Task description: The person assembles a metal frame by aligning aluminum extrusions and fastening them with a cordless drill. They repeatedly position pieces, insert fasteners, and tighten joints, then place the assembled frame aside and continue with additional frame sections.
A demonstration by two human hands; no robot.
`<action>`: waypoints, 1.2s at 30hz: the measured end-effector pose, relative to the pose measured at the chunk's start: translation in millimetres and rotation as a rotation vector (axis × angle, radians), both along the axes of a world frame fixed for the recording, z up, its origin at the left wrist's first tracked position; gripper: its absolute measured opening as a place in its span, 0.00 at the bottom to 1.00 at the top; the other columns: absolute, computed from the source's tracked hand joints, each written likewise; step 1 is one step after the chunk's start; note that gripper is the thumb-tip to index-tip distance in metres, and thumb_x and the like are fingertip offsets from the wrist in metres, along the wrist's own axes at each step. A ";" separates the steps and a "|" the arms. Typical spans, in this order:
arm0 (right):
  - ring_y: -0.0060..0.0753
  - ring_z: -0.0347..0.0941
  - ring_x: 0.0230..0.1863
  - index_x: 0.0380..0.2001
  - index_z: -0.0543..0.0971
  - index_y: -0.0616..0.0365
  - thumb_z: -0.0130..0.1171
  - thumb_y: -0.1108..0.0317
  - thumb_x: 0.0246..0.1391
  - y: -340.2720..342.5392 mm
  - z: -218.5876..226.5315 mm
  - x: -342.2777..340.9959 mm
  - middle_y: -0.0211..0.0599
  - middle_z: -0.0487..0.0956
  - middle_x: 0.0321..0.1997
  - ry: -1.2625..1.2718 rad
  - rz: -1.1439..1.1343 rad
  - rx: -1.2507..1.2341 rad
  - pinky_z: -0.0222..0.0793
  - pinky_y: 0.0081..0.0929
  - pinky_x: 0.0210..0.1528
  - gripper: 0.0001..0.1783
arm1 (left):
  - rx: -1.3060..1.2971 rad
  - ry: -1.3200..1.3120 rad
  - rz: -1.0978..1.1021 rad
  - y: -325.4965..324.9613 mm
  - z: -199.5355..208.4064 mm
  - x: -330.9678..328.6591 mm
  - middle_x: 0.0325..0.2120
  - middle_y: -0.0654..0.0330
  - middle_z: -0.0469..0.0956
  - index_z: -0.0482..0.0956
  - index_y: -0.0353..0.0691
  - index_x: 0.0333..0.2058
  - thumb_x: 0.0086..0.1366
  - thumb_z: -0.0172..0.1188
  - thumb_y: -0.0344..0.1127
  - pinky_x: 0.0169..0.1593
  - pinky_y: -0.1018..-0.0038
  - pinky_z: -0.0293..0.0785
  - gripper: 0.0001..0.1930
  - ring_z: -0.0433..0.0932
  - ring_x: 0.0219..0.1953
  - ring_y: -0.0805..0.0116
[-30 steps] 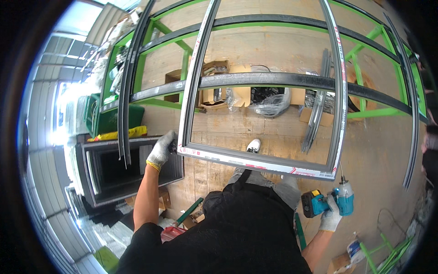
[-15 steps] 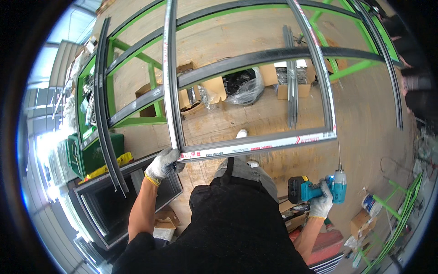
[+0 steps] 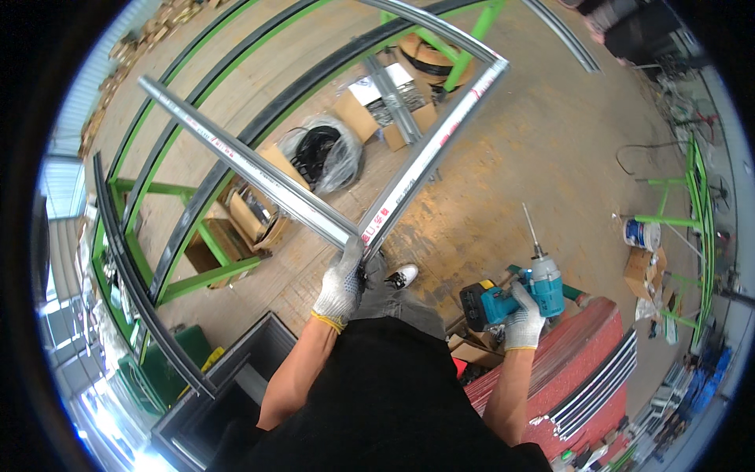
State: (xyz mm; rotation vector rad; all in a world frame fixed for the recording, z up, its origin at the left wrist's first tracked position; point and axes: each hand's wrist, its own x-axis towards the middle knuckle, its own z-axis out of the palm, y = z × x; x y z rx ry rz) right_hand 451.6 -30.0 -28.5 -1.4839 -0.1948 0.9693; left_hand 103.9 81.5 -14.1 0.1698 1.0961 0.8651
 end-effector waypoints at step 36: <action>0.29 0.83 0.53 0.60 0.79 0.60 0.78 0.74 0.54 -55.0 11.2 -80.6 0.32 0.86 0.55 -0.375 0.583 0.050 0.80 0.32 0.56 0.30 | -0.296 -0.470 -0.137 -61.5 4.4 2.8 0.37 0.55 0.83 0.78 0.35 0.54 0.78 0.53 0.37 0.38 0.69 0.83 0.14 0.83 0.35 0.61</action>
